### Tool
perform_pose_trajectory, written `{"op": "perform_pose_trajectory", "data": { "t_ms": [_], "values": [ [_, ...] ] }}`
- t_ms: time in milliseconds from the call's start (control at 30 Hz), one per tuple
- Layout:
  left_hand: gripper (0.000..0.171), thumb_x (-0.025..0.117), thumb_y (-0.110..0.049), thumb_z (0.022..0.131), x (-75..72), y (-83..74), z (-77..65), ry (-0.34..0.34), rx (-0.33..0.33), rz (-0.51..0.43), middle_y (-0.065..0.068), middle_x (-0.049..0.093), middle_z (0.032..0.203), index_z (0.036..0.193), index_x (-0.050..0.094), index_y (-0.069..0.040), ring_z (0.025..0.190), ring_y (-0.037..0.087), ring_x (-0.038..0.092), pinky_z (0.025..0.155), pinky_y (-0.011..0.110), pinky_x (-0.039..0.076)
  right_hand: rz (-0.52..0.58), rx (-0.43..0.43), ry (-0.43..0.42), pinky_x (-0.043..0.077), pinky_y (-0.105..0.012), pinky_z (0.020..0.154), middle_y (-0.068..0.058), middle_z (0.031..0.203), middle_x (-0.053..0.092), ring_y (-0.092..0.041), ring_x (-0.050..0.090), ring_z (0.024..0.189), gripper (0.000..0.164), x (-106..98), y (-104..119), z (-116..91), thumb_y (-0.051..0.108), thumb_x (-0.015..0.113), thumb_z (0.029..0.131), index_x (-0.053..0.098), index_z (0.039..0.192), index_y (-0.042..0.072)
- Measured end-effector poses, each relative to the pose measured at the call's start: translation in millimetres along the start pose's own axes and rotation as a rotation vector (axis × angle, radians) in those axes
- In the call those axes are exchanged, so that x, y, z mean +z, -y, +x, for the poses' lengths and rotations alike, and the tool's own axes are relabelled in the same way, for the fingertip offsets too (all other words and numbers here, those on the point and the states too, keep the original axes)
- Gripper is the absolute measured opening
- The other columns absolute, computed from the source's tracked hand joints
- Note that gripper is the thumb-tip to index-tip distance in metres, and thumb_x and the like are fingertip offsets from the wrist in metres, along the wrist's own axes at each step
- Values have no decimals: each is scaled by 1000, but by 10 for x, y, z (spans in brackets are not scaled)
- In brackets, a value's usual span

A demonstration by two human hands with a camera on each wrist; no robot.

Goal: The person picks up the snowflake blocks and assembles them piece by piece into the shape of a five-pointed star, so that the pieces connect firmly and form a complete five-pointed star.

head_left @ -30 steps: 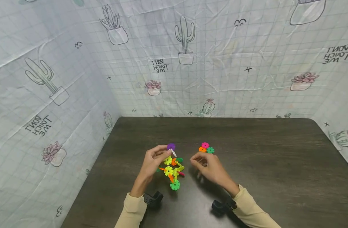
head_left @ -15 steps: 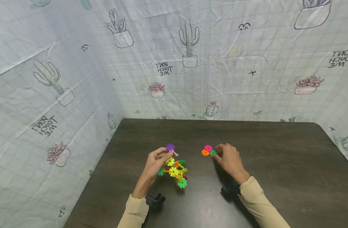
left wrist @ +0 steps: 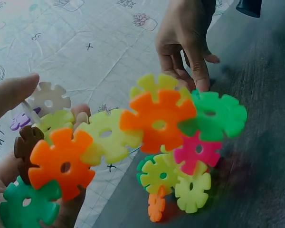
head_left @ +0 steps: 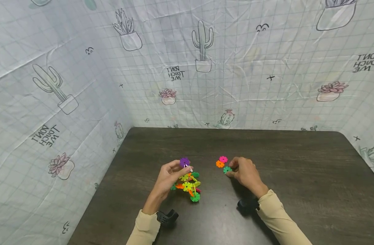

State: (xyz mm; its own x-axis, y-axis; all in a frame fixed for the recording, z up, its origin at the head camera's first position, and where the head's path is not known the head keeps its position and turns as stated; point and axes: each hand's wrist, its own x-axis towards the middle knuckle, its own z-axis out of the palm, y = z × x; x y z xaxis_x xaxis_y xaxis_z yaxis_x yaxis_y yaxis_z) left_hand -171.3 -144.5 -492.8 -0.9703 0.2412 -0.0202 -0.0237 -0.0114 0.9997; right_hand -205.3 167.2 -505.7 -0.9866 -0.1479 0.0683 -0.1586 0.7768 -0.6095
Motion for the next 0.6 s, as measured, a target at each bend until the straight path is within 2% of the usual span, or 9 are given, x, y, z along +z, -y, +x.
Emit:
{"op": "perform_pose_trajectory", "data": {
  "t_ms": [100,167,267,333,467,600],
  "values": [
    [29,77,-25,97,27,14,-5,13,15,-15,20,75,124,119,72,-7,118,47,66,90,30,60,86,-18,41,55,-33,65,-9,85,74,-16,67,71,24,-24,16,-15,9,89,81,68,90,4],
    [27,76,-25,97,40,10,-3,17,32,-4,15,77,123,118,72,-8,118,49,65,91,31,60,139,-31,56,55,-28,60,-9,82,73,-14,66,68,21,-39,36,-22,5,86,83,67,91,2],
    [28,74,-25,99,60,4,-10,26,50,8,11,77,123,120,72,-8,118,48,65,92,33,59,223,-34,82,55,-25,57,-9,82,74,-15,69,66,16,-68,91,-48,5,82,88,70,97,0],
    [28,74,-26,99,69,3,-19,31,59,19,11,77,124,121,71,-7,118,43,67,94,34,59,277,-58,101,58,-26,63,-9,87,76,-17,72,73,16,-93,156,-74,8,80,90,73,103,1],
    [30,73,-24,99,90,-1,-31,54,84,6,16,75,127,122,69,-4,117,35,71,94,32,60,382,-126,126,61,-28,73,-8,96,80,-22,77,83,16,-162,354,-146,16,80,93,76,108,9],
    [29,72,-20,100,134,-1,-23,86,113,-27,23,72,130,122,67,-1,116,37,73,92,30,62,463,-175,141,62,-28,77,-9,95,80,-20,78,83,16,-218,535,-215,22,80,93,77,105,12]
  ]
}}
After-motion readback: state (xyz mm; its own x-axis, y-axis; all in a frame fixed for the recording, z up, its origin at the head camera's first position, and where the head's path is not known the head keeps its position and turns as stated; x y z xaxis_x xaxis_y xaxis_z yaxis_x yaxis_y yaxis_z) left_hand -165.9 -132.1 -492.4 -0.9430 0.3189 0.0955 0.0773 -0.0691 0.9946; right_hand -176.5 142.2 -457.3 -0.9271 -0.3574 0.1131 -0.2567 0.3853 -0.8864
